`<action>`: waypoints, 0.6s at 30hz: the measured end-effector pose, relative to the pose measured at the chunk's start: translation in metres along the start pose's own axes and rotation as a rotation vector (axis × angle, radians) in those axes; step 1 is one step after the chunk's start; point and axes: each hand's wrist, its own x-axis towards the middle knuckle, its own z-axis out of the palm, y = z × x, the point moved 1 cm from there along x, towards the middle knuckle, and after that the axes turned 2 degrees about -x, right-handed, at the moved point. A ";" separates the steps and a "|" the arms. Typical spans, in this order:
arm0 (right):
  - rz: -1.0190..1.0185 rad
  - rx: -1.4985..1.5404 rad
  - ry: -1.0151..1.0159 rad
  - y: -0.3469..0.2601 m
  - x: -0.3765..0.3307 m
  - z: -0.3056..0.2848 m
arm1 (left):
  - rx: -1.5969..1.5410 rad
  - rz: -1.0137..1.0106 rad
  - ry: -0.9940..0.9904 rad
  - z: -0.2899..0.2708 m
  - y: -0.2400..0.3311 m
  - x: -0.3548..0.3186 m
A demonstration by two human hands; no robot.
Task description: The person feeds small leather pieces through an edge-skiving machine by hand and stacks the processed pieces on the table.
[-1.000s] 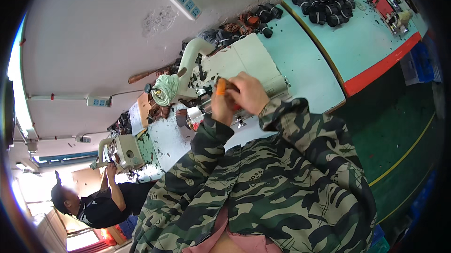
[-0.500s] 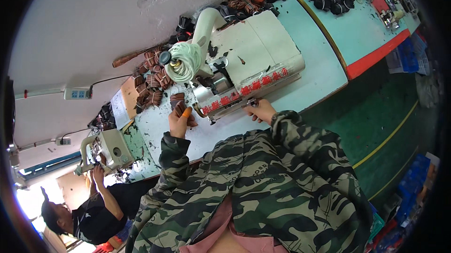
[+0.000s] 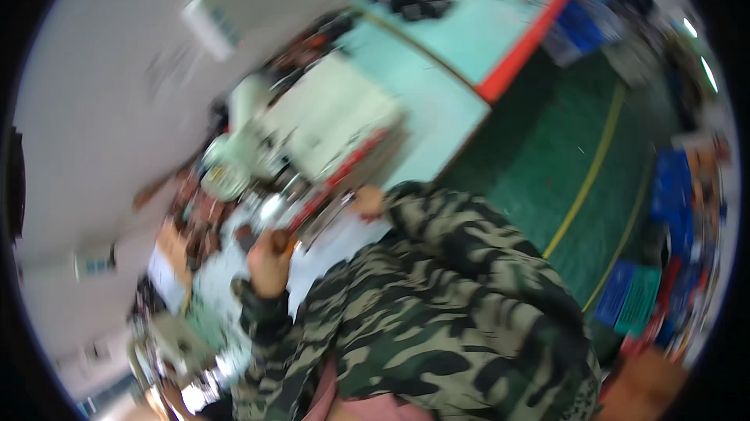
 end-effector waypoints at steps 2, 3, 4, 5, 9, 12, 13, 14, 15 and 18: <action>-0.033 0.122 -0.057 -0.006 -0.017 -0.016 | 0.122 0.049 -0.010 0.016 0.024 0.001; -0.078 0.141 -0.046 -0.003 -0.031 -0.018 | 0.098 0.037 -0.048 0.022 0.040 -0.004; -0.102 0.075 0.009 -0.009 -0.046 -0.022 | 0.095 0.043 -0.042 0.027 0.050 -0.008; -0.116 -0.246 0.004 -0.012 -0.048 -0.030 | 0.122 0.052 -0.089 0.030 0.057 -0.004; -0.491 -0.342 0.424 -0.035 -0.123 -0.043 | 0.260 -0.098 -0.207 0.038 0.090 0.000; -0.867 -0.098 0.269 -0.071 -0.165 -0.045 | 0.160 0.096 -0.171 0.064 0.109 0.004; -0.959 -0.081 0.299 -0.076 -0.171 -0.043 | 0.180 0.070 -0.215 0.065 0.118 0.003; -0.887 -0.064 0.316 -0.076 -0.179 -0.045 | 0.169 0.090 -0.215 0.066 0.130 0.002; -0.889 -0.006 0.309 -0.078 -0.178 -0.042 | 0.084 0.090 -0.192 0.063 0.135 0.001; -0.901 0.032 0.325 -0.080 -0.179 -0.048 | -0.039 0.061 -0.190 0.059 0.132 -0.001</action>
